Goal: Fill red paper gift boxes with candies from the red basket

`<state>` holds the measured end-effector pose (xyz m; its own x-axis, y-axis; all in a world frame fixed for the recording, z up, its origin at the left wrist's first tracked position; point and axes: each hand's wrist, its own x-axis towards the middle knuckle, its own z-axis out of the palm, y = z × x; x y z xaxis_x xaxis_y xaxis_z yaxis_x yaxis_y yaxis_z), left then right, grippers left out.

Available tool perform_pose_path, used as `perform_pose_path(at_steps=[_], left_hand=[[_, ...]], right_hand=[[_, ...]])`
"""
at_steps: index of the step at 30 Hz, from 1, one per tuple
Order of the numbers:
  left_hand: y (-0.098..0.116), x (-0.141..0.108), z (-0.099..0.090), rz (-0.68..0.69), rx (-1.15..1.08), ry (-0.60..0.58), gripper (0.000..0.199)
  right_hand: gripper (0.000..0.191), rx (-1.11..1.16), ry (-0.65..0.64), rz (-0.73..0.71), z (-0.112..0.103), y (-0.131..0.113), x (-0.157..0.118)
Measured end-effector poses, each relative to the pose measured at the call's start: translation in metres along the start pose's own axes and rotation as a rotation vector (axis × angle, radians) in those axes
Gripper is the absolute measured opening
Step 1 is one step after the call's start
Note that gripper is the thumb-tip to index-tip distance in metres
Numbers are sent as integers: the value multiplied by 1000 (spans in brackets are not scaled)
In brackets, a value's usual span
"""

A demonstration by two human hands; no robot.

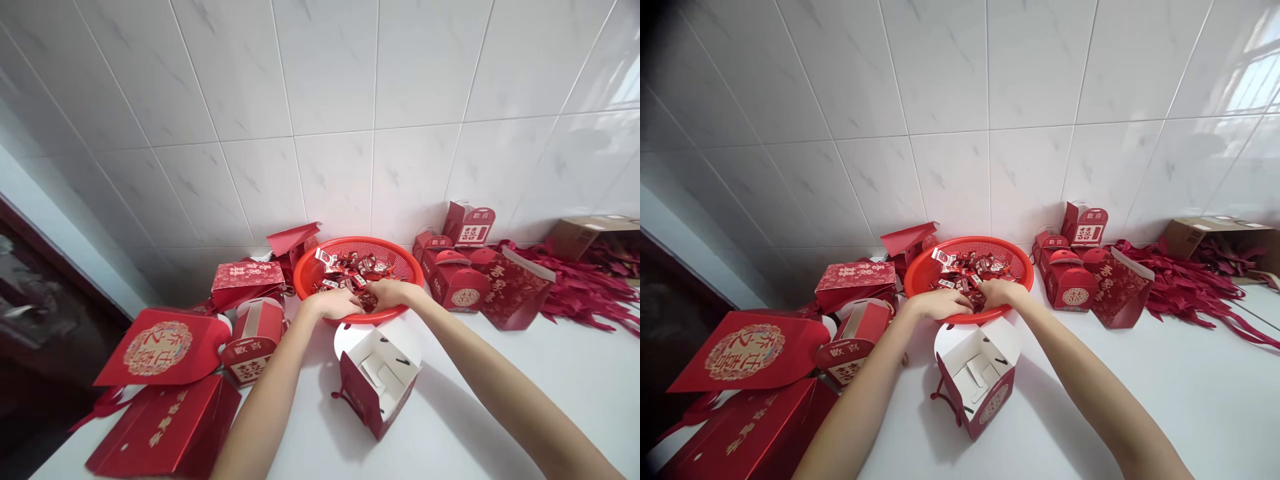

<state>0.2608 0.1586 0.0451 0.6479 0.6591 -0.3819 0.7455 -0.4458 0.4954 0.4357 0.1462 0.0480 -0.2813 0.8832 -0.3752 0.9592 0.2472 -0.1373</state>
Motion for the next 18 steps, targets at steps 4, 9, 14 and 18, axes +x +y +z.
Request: perform_pose_path(at_steps=[4, 9, 14, 18], left_hand=[[1, 0, -1, -30, -3, -14, 32], [3, -2, -1, -15, -17, 9, 34], [4, -6, -1, 25, -79, 137, 34], [1, -10, 1, 22, -167, 273, 48]], right_hand=[[37, -16, -41, 3, 3, -12, 3], [34, 49, -32, -17, 4, -15, 5], [31, 247, 36, -32, 3, -4, 4], [28, 518, 104, -55, 2, 4, 2]])
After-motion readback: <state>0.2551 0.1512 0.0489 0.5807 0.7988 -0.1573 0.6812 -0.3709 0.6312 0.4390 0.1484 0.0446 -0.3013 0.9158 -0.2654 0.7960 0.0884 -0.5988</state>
